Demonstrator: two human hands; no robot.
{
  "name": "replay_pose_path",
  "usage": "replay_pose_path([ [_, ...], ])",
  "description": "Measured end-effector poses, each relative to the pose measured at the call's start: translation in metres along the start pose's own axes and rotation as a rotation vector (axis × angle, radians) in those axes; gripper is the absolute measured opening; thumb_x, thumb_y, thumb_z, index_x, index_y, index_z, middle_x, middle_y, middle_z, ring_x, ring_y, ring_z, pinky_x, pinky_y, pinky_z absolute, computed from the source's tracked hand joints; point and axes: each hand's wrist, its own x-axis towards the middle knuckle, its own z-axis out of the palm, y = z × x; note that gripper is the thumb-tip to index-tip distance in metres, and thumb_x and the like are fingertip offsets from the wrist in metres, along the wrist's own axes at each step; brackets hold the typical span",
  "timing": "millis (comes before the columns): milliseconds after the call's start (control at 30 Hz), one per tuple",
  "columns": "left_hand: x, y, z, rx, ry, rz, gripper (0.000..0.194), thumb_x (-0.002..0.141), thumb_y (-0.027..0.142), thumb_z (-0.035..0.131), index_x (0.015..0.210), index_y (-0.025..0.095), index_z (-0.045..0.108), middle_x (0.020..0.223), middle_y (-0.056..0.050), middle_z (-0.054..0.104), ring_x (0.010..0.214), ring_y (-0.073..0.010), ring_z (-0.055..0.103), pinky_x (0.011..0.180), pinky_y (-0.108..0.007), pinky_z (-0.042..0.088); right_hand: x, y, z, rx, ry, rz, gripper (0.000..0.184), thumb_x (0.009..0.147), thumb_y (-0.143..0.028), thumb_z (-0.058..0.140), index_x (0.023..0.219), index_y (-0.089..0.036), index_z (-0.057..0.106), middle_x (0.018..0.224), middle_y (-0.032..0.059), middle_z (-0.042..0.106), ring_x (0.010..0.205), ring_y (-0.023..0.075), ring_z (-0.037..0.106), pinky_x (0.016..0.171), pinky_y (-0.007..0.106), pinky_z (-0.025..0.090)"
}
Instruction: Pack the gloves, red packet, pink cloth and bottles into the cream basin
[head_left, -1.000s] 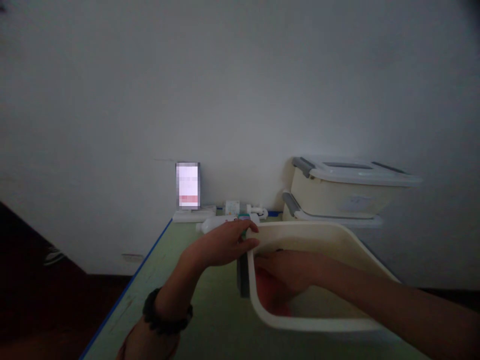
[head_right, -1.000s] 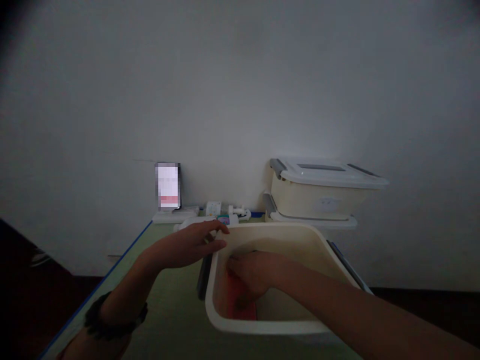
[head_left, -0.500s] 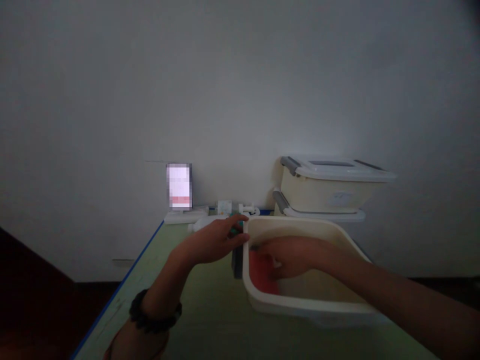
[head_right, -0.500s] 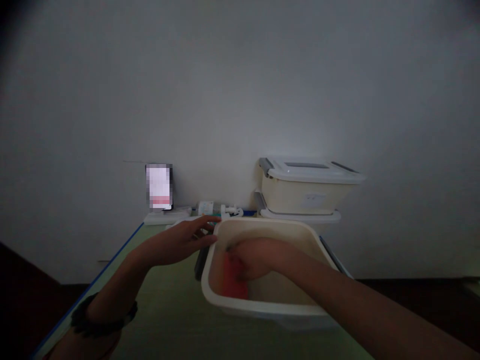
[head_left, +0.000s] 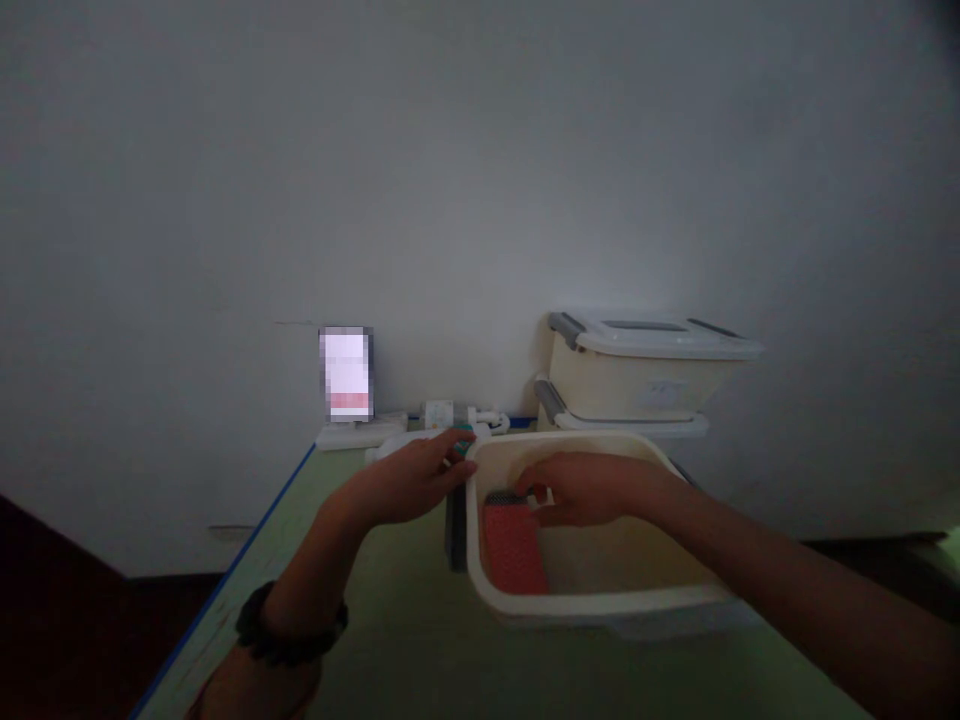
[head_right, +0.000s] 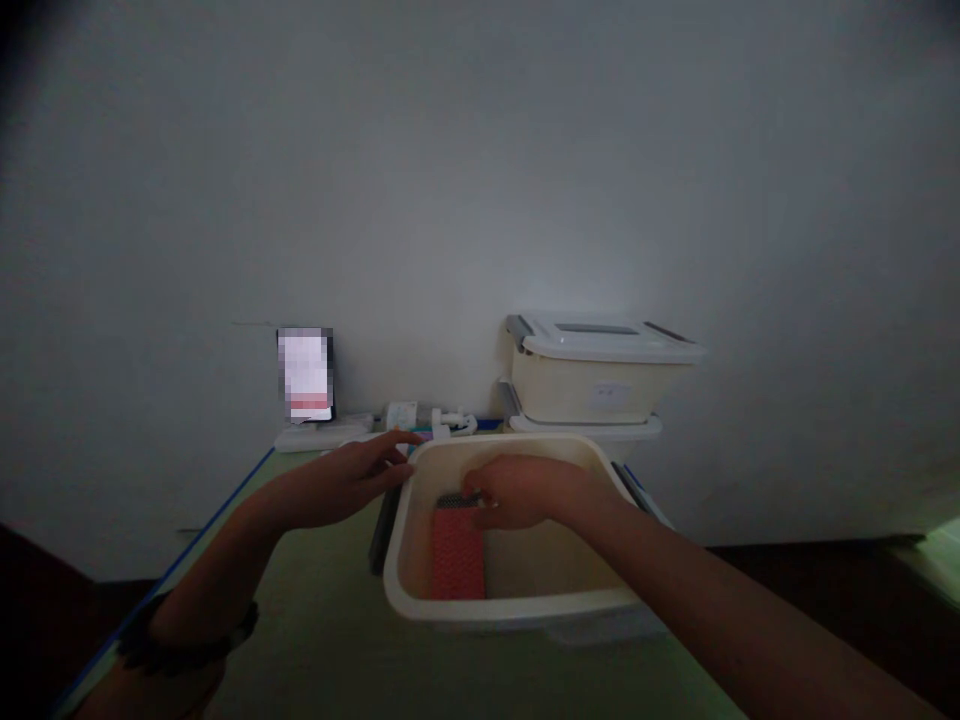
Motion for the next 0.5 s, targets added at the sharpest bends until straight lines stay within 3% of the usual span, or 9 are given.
replay_pose_path([
  [267, 0.003, 0.007, 0.004, -0.071, 0.006, 0.084, 0.039, 0.092, 0.039, 0.035, 0.120, 0.016, 0.049, 0.097, -0.008, 0.067, 0.085, -0.0203, 0.061, 0.076, -0.034, 0.046, -0.019, 0.022, 0.009, 0.050, 0.079, -0.023, 0.027, 0.083, -0.026, 0.052, 0.104, -0.014, 0.065, 0.086, 0.0075, 0.069, 0.071, 0.0156, 0.061, 0.065, 0.025, 0.045],
  [500, 0.020, 0.012, 0.035, -0.367, 0.039, 0.198, 0.040, 0.089, 0.032, 0.047, 0.124, 0.015, 0.043, 0.119, -0.013, 0.058, 0.105, -0.0195, 0.057, 0.090, -0.035, 0.046, -0.039, 0.043, 0.006, 0.043, 0.135, 0.018, 0.024, 0.084, -0.022, 0.049, 0.099, -0.013, 0.064, 0.085, 0.0074, 0.067, 0.068, 0.0150, 0.059, 0.063, 0.025, 0.043],
])
